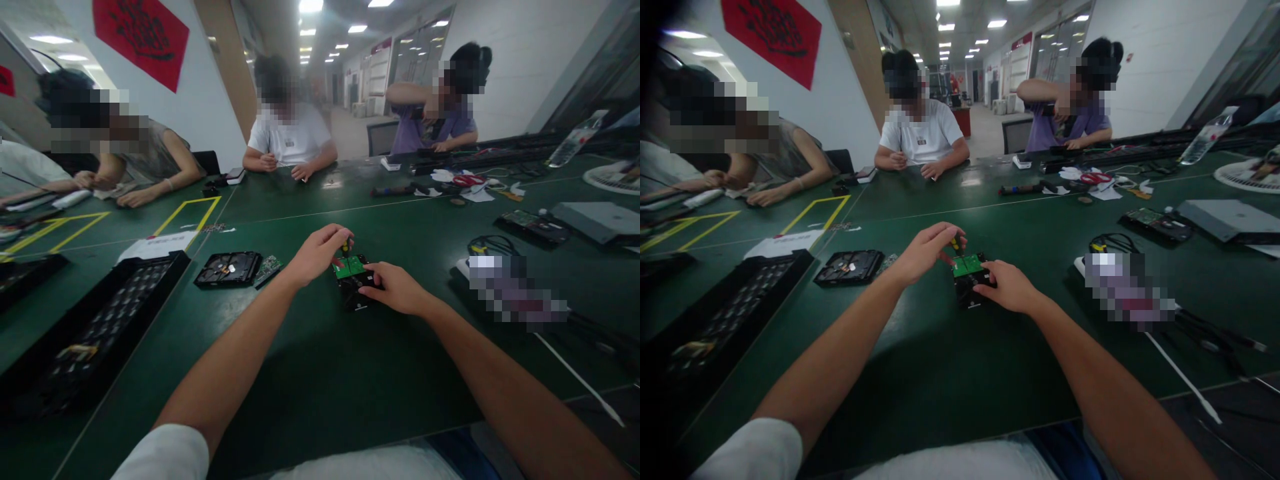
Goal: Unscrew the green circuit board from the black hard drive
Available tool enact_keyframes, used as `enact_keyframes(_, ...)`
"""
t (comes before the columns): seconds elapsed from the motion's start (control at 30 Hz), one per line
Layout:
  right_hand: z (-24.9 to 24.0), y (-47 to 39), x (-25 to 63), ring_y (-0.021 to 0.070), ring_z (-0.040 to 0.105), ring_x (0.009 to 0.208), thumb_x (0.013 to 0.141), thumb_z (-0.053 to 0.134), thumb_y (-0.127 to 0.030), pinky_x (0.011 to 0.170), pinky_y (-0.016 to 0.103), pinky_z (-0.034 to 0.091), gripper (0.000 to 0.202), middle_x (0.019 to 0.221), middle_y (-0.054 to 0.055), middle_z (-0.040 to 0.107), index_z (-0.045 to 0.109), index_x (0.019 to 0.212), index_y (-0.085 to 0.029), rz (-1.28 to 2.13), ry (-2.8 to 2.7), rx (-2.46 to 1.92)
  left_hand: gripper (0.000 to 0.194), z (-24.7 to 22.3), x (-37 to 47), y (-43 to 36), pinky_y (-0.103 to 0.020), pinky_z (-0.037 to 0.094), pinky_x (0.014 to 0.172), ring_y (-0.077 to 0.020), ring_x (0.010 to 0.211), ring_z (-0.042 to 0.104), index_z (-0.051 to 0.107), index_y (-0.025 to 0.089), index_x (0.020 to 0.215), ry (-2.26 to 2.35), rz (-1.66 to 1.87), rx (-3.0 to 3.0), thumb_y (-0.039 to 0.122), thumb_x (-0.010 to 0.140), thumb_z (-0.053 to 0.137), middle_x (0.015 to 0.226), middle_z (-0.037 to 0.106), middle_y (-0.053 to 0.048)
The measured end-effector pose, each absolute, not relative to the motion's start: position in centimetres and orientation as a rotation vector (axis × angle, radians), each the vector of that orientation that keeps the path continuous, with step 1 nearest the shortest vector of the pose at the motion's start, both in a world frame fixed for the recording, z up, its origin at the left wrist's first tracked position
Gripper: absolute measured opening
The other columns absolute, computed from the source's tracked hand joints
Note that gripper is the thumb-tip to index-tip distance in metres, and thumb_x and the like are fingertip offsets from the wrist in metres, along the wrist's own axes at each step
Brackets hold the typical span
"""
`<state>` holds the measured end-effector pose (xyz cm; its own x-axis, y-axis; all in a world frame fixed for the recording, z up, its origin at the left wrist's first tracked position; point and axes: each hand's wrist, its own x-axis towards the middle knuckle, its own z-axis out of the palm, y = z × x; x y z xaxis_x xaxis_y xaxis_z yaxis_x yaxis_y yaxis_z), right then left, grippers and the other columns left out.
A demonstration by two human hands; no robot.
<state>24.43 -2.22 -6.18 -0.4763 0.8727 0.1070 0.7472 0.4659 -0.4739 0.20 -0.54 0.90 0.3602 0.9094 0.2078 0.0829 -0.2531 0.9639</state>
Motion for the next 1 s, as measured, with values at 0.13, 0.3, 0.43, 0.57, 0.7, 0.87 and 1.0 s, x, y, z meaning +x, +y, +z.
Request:
enact_keyframes(0.13, -6.11, -2.20, 24.47, 0.0210, 0.060, 0.081, 0.096, 0.070, -0.051, 0.072, 0.033, 0.042, 0.055, 0.093, 0.006, 0.068, 0.063, 0.138, -0.016, 0.526, -2.402, -1.364, 0.031, 0.96, 0.32, -0.64, -0.027, 0.059, 0.071, -0.0239, 0.108, 0.068, 0.069, 0.018, 0.113, 0.800, 1.051, 1.567, 0.045, 0.102, 0.058, 0.113, 0.072, -0.012)
enact_keyframes(0.3, -6.28, -2.08, 24.52, 0.0217, 0.061, 0.083, 0.096, 0.069, -0.051, 0.073, 0.034, 0.042, 0.060, 0.095, 0.007, 0.068, 0.061, 0.142, -0.014, 0.529, -2.399, -1.377, 0.033, 0.61, 0.26, -0.39, -0.034, 0.060, 0.083, -0.0238, 0.107, 0.069, 0.070, 0.017, 0.109, 0.733, 1.025, 1.506, 0.043, 0.105, 0.051, 0.108, 0.073, -0.011)
enact_keyframes(0.43, -6.45, -1.99, 24.58, 0.0215, 0.060, 0.082, 0.096, 0.069, -0.052, 0.073, 0.034, 0.042, 0.061, 0.095, 0.006, 0.066, 0.060, 0.144, -0.015, 0.545, -2.403, -1.375, 0.035, 0.45, 0.06, -0.18, -0.034, 0.060, 0.081, -0.0246, 0.106, 0.070, 0.071, 0.016, 0.107, 0.745, 0.995, 1.499, 0.045, 0.105, 0.050, 0.108, 0.073, -0.012)
enact_keyframes(0.57, -6.43, -2.03, 24.63, 0.0209, 0.059, 0.081, 0.096, 0.070, -0.051, 0.073, 0.033, 0.041, 0.059, 0.094, 0.005, 0.066, 0.062, 0.143, -0.016, 0.539, -2.403, -1.358, 0.036, 0.81, 0.13, -0.44, -0.028, 0.057, 0.069, -0.0231, 0.100, 0.069, 0.069, 0.016, 0.107, 0.850, 1.006, 1.606, 0.048, 0.105, 0.053, 0.104, 0.073, -0.011)
enact_keyframes(0.7, -6.38, -2.05, 24.60, 0.0210, 0.059, 0.081, 0.096, 0.071, -0.051, 0.072, 0.033, 0.040, 0.059, 0.093, 0.005, 0.066, 0.062, 0.143, -0.016, 0.545, -2.401, -1.358, 0.035, 0.97, 0.31, -0.68, -0.027, 0.056, 0.066, -0.0226, 0.098, 0.069, 0.068, 0.016, 0.106, 0.861, 1.039, 1.588, 0.047, 0.104, 0.053, 0.103, 0.073, -0.011)
enact_keyframes(0.87, -6.23, -2.11, 24.49, 0.0201, 0.058, 0.080, 0.095, 0.072, -0.049, 0.072, 0.032, 0.040, 0.057, 0.091, 0.004, 0.065, 0.063, 0.141, -0.017, 0.540, -2.390, -1.365, 0.031, 0.72, 0.51, -0.62, -0.031, 0.060, 0.073, -0.0251, 0.106, 0.070, 0.067, 0.016, 0.111, 0.746, 1.026, 1.485, 0.042, 0.106, 0.050, 0.109, 0.073, -0.013)
enact_keyframes(1.0, -6.19, -2.14, 24.48, 0.0206, 0.059, 0.081, 0.095, 0.071, -0.048, 0.073, 0.033, 0.041, 0.056, 0.091, 0.004, 0.065, 0.063, 0.141, -0.017, 0.544, -2.400, -1.356, 0.033, 0.43, 0.59, -0.49, -0.032, 0.060, 0.078, -0.0228, 0.101, 0.069, 0.067, 0.015, 0.108, 0.752, 1.035, 1.513, 0.044, 0.107, 0.051, 0.103, 0.072, -0.012)
